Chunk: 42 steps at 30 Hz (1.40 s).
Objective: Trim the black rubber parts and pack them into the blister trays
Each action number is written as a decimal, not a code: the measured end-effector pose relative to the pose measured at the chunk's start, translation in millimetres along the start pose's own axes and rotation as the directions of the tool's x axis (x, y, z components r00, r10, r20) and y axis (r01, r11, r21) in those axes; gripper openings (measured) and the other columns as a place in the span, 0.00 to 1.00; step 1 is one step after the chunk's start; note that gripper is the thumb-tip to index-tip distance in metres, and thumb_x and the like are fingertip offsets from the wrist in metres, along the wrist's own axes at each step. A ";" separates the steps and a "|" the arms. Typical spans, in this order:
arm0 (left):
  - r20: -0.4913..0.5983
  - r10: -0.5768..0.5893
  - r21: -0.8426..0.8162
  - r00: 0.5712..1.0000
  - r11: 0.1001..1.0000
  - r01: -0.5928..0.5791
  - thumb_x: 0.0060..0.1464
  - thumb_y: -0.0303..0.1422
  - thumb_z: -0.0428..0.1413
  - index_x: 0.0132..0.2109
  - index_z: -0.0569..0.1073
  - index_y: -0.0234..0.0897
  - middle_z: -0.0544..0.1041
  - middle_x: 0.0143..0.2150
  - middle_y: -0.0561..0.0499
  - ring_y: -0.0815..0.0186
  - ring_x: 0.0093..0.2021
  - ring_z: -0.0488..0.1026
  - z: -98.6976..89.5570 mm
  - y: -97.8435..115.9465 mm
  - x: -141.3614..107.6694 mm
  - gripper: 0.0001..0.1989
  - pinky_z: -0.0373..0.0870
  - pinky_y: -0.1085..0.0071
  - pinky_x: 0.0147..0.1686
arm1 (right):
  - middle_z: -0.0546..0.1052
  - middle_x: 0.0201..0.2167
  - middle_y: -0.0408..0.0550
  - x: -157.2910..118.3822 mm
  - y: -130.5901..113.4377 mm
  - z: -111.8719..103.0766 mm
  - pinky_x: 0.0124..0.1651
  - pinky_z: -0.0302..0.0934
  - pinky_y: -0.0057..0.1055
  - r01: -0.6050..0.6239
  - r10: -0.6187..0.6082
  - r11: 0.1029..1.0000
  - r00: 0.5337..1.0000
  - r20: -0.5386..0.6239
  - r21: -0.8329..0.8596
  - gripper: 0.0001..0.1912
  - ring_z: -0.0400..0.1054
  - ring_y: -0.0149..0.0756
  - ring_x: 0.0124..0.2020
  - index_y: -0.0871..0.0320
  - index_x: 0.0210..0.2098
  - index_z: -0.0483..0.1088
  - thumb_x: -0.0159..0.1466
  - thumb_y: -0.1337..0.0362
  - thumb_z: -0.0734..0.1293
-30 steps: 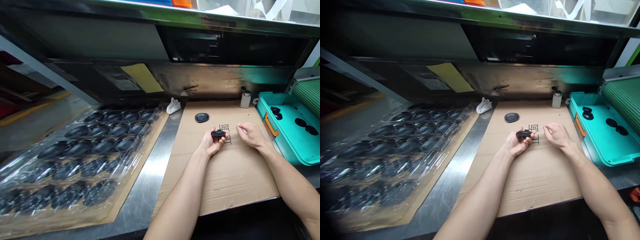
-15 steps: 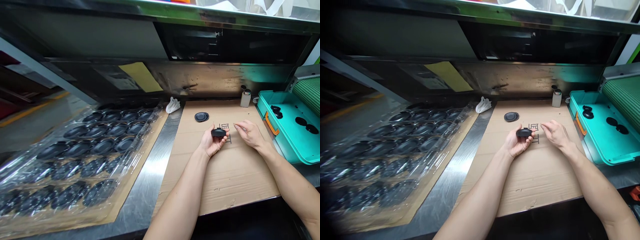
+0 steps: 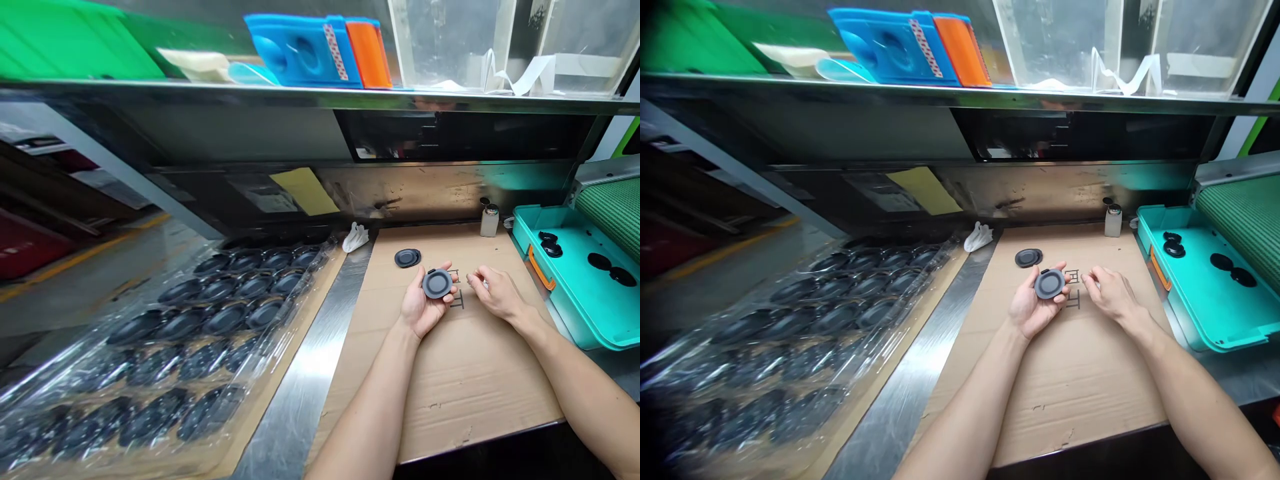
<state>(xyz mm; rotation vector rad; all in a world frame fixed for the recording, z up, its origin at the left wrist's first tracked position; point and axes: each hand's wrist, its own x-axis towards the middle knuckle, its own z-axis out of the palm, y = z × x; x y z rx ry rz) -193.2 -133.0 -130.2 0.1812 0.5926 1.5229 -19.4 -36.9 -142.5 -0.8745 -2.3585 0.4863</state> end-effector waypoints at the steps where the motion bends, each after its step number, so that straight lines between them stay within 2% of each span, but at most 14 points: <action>1: 0.003 -0.002 0.000 1.000 1.000 0.002 0.69 0.46 0.39 0.52 0.74 0.32 0.77 0.37 0.39 0.64 0.30 0.72 -0.7 -0.1 0.2 0.27 0.65 0.73 0.24 | 0.73 0.30 0.44 0.3 -1.3 -0.6 0.38 0.56 0.29 0.007 -0.007 1.000 1.000 -0.010 0.001 0.12 0.67 0.34 0.32 0.54 0.31 0.65 0.70 0.59 0.60; 8: -0.011 0.059 0.076 0.998 0.995 -0.058 0.70 0.43 0.42 0.49 0.75 0.32 0.79 0.40 0.41 0.62 0.35 0.76 2.9 -22.9 9.5 0.23 0.72 0.69 0.30 | 0.72 0.34 0.48 -0.9 -25.9 -6.0 0.39 0.59 0.30 0.055 -0.044 0.996 0.988 -0.147 0.073 0.09 0.67 0.36 0.35 0.55 0.35 0.66 0.70 0.63 0.58; 12: -0.037 0.124 0.085 0.992 0.989 -0.121 0.70 0.39 0.44 0.47 0.78 0.33 0.80 0.45 0.43 0.64 0.44 0.77 10.6 -43.8 14.9 0.20 0.75 0.68 0.46 | 0.75 0.38 0.51 -5.6 -35.9 12.7 0.38 0.59 0.30 0.034 -0.050 0.994 0.985 -0.163 -0.102 0.12 0.70 0.37 0.37 0.55 0.42 0.70 0.73 0.61 0.56; 15: -0.055 0.137 0.080 0.989 0.988 -0.132 0.70 0.39 0.45 0.47 0.78 0.33 0.80 0.47 0.42 0.62 0.48 0.77 12.3 -47.7 14.0 0.20 0.73 0.67 0.52 | 0.76 0.39 0.52 -9.8 -42.9 29.9 0.36 0.58 0.30 0.050 -0.086 0.971 0.986 -0.144 -0.236 0.15 0.70 0.37 0.36 0.57 0.44 0.70 0.74 0.62 0.53; 18: -0.082 0.065 0.093 0.995 0.994 -0.057 0.69 0.42 0.45 0.50 0.76 0.33 0.80 0.49 0.39 0.58 0.49 0.78 9.6 -41.0 10.9 0.20 0.74 0.61 0.52 | 0.77 0.38 0.52 -14.2 -48.4 38.8 0.33 0.56 0.31 0.174 -0.194 0.928 0.980 -0.030 -0.329 0.13 0.70 0.37 0.34 0.58 0.41 0.70 0.73 0.66 0.54; 21: -0.118 0.104 0.080 0.988 0.992 -0.095 0.69 0.41 0.44 0.50 0.75 0.32 0.80 0.49 0.37 0.57 0.48 0.79 4.7 -28.7 9.3 0.20 0.75 0.61 0.48 | 0.77 0.36 0.52 -16.6 -46.0 35.6 0.31 0.53 0.31 0.210 -0.212 0.897 0.977 0.036 -0.390 0.11 0.70 0.37 0.33 0.58 0.40 0.70 0.71 0.68 0.56; 27: -0.121 0.094 -0.038 0.988 0.994 -0.100 0.69 0.39 0.40 0.48 0.73 0.31 0.79 0.47 0.35 0.56 0.42 0.80 -5.9 -5.2 8.1 0.20 0.74 0.64 0.36 | 0.77 0.27 0.44 -15.1 -33.8 16.4 0.31 0.48 0.30 -0.009 -0.001 0.976 0.999 -0.046 -0.219 0.14 0.69 0.35 0.28 0.53 0.40 0.73 0.73 0.58 0.58; 30: -0.081 0.128 0.031 0.989 0.992 -0.126 0.67 0.35 0.45 0.48 0.73 0.31 0.79 0.47 0.36 0.56 0.42 0.79 -4.3 -5.0 5.6 0.15 0.73 0.65 0.35 | 0.74 0.22 0.43 -12.1 -30.0 9.3 0.31 0.48 0.31 -0.066 0.055 0.978 0.997 -0.060 -0.200 0.19 0.66 0.35 0.26 0.53 0.33 0.73 0.73 0.56 0.56; 32: -0.101 0.286 0.201 0.953 0.944 -0.262 0.62 0.34 0.54 0.50 0.73 0.33 0.79 0.47 0.39 0.59 0.45 0.78 1.3 -10.7 2.3 0.12 0.72 0.68 0.37 | 0.76 0.27 0.45 -9.0 -23.2 4.9 0.34 0.51 0.31 -0.097 0.072 0.971 0.991 -0.117 -0.220 0.19 0.68 0.36 0.30 0.54 0.31 0.73 0.73 0.58 0.56; 33: -0.110 0.402 0.310 0.909 0.883 -0.353 0.58 0.33 0.60 0.52 0.72 0.35 0.79 0.48 0.40 0.60 0.47 0.77 5.0 -14.6 -0.1 0.16 0.72 0.70 0.40 | 0.77 0.31 0.47 -7.3 -18.0 3.1 0.37 0.53 0.31 -0.112 0.079 0.965 0.986 -0.145 -0.237 0.18 0.68 0.37 0.35 0.54 0.33 0.74 0.72 0.57 0.57; 35: -0.082 0.623 0.506 0.778 0.699 -0.506 0.46 0.26 0.69 0.58 0.70 0.39 0.79 0.50 0.43 0.60 0.54 0.74 12.8 -22.7 -6.1 0.31 0.70 0.71 0.48 | 0.78 0.40 0.51 -4.4 -5.2 0.7 0.44 0.56 0.34 -0.143 0.102 0.950 0.982 -0.156 -0.278 0.13 0.68 0.42 0.44 0.53 0.41 0.75 0.70 0.55 0.62; 37: -0.015 0.734 0.615 0.679 0.542 -0.573 0.39 0.21 0.71 0.61 0.69 0.43 0.78 0.53 0.44 0.58 0.61 0.69 18.7 -28.8 -12.4 0.40 0.67 0.69 0.56 | 0.76 0.46 0.53 -2.4 7.8 0.8 0.48 0.57 0.37 -0.163 0.141 0.937 0.986 -0.092 -0.308 0.16 0.66 0.46 0.49 0.54 0.49 0.73 0.67 0.53 0.65; 39: 0.047 0.759 0.670 0.649 0.458 -0.585 0.39 0.21 0.71 0.62 0.68 0.44 0.77 0.55 0.44 0.56 0.65 0.64 20.9 -31.7 -16.8 0.42 0.65 0.67 0.60 | 0.76 0.47 0.54 -1.1 17.7 3.2 0.50 0.57 0.38 -0.163 0.167 0.938 0.986 -0.013 -0.306 0.18 0.66 0.47 0.50 0.55 0.51 0.72 0.66 0.53 0.66; 42: 0.112 0.740 0.735 0.663 0.387 -0.557 0.40 0.24 0.72 0.64 0.64 0.47 0.74 0.58 0.45 0.56 0.69 0.58 17.9 -31.3 -18.2 0.45 0.59 0.65 0.64 | 0.76 0.47 0.54 0.1 23.9 7.4 0.51 0.57 0.38 -0.151 0.163 0.947 0.987 0.019 -0.283 0.18 0.67 0.46 0.51 0.56 0.51 0.72 0.67 0.52 0.65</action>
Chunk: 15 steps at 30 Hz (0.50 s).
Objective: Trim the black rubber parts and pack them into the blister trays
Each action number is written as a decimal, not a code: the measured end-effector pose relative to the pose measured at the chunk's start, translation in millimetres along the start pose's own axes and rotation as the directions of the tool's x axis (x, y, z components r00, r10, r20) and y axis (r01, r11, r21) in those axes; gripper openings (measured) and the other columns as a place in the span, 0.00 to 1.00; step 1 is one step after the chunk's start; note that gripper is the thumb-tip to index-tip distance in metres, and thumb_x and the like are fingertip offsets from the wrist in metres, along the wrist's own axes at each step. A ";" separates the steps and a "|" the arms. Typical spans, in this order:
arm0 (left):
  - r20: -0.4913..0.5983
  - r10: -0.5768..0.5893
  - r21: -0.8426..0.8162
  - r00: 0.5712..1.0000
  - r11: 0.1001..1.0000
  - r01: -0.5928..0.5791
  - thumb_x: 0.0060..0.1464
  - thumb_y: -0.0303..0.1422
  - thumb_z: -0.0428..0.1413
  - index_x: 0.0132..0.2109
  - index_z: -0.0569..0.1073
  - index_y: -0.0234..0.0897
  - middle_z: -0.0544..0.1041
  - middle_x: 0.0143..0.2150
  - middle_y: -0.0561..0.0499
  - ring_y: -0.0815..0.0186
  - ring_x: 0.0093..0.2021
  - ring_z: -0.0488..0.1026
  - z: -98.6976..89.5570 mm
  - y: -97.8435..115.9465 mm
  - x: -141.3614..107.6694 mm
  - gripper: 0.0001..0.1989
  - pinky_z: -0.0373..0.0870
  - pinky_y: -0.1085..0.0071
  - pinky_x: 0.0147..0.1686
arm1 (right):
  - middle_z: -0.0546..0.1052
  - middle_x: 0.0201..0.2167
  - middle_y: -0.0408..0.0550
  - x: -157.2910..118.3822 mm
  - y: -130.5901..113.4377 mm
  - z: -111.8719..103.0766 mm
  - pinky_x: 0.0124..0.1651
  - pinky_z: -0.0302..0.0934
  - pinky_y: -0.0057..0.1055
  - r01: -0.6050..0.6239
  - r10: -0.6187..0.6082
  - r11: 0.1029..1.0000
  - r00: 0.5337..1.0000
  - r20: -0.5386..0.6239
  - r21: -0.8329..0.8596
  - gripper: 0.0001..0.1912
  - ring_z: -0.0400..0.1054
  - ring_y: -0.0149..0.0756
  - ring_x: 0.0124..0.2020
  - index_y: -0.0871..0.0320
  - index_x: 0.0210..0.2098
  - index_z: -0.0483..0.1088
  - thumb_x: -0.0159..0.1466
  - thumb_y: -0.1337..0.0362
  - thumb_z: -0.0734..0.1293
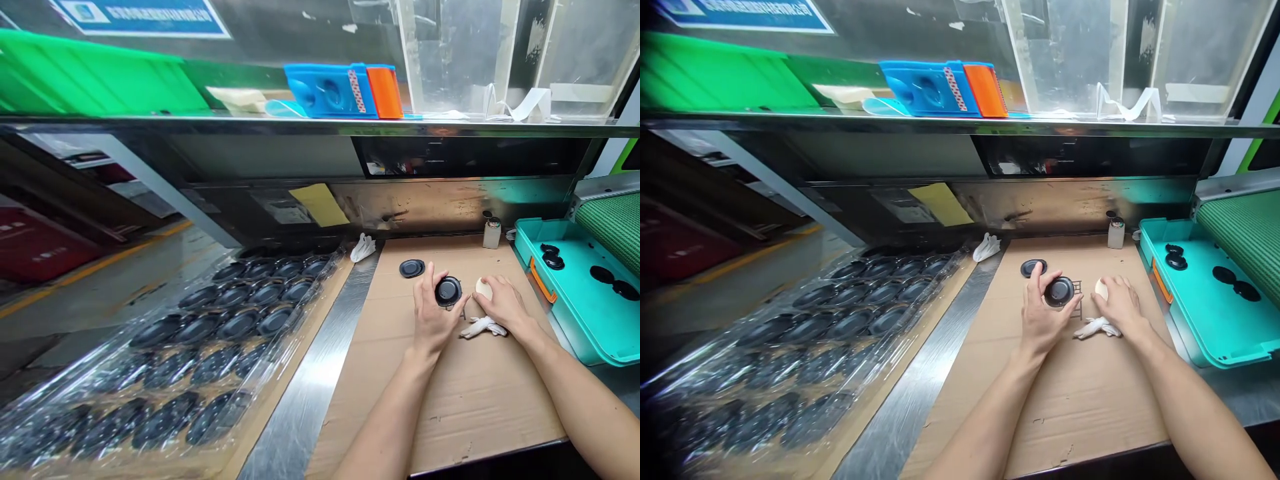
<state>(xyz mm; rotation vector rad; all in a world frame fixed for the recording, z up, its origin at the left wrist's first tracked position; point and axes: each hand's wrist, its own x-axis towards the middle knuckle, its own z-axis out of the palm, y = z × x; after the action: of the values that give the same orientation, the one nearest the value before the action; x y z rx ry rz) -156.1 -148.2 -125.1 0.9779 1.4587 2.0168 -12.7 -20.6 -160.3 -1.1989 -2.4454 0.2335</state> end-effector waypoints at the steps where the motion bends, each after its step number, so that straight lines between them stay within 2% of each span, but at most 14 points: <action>1: 0.019 0.005 0.029 1.000 1.000 -0.005 0.40 0.25 0.72 0.65 0.63 0.47 0.73 0.59 0.46 0.55 0.69 0.56 -1.2 -1.2 0.7 0.46 0.56 0.64 0.66 | 0.76 0.48 0.53 0.3 0.0 0.8 0.51 0.57 0.38 -0.003 0.003 1.000 1.000 -0.005 0.000 0.18 0.67 0.46 0.50 0.56 0.50 0.72 0.67 0.52 0.65; 5: 0.061 0.002 0.077 0.998 0.997 -0.006 0.42 0.31 0.72 0.68 0.60 0.46 0.71 0.61 0.43 0.52 0.70 0.53 -3.5 -4.0 3.0 0.48 0.47 0.60 0.69 | 0.76 0.47 0.53 0.6 -0.6 0.8 0.51 0.58 0.38 -0.001 0.001 1.000 1.000 -0.014 -0.009 0.18 0.67 0.46 0.51 0.56 0.51 0.72 0.67 0.52 0.64; 8: 0.057 -0.002 0.063 0.998 0.998 -0.002 0.41 0.32 0.72 0.65 0.65 0.47 0.71 0.61 0.43 0.51 0.68 0.54 -3.1 -5.8 3.7 0.45 0.47 0.61 0.68 | 0.76 0.47 0.54 0.8 0.4 1.6 0.52 0.57 0.38 0.007 -0.007 1.000 1.000 -0.018 -0.010 0.19 0.66 0.46 0.51 0.57 0.51 0.71 0.68 0.52 0.64; 10: 0.076 -0.002 0.084 0.997 0.996 -0.004 0.42 0.33 0.72 0.58 0.73 0.46 0.73 0.58 0.44 0.50 0.66 0.57 -4.7 -10.6 5.6 0.35 0.50 0.62 0.67 | 0.75 0.47 0.54 1.0 1.4 3.3 0.52 0.57 0.38 0.002 -0.002 1.000 1.000 -0.031 -0.004 0.19 0.66 0.46 0.51 0.57 0.51 0.71 0.68 0.52 0.64; 12: 0.116 -0.030 0.178 0.993 0.984 0.009 0.48 0.37 0.68 0.44 0.79 0.43 0.77 0.48 0.43 0.49 0.60 0.63 -9.4 -19.3 10.0 0.14 0.55 0.62 0.63 | 0.75 0.47 0.54 1.3 2.4 5.5 0.52 0.58 0.37 -0.010 0.010 1.000 0.999 -0.048 0.011 0.18 0.67 0.45 0.51 0.56 0.51 0.71 0.67 0.52 0.64; 13: 0.125 -0.051 0.261 0.991 0.965 0.017 0.52 0.39 0.65 0.36 0.79 0.42 0.77 0.42 0.42 0.49 0.57 0.66 -12.9 -24.5 13.0 0.07 0.56 0.61 0.61 | 0.75 0.46 0.53 1.5 2.9 6.5 0.51 0.58 0.37 -0.018 0.019 1.000 0.998 -0.054 0.018 0.18 0.67 0.45 0.51 0.56 0.50 0.72 0.67 0.52 0.64; 15: 0.083 -0.074 0.469 0.994 0.883 0.026 0.58 0.42 0.60 0.28 0.75 0.41 0.75 0.36 0.41 0.48 0.53 0.68 -21.2 -33.9 19.8 0.13 0.58 0.60 0.57 | 0.75 0.46 0.52 2.0 4.0 8.5 0.51 0.57 0.36 -0.032 0.033 0.999 0.998 -0.053 0.025 0.18 0.67 0.44 0.50 0.55 0.50 0.72 0.67 0.52 0.64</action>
<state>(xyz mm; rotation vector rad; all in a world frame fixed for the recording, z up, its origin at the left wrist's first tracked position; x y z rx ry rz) -186.3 -135.8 -155.5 1.1924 1.9420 1.5786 -14.5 -16.4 -168.6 -1.2196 -2.3722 0.2357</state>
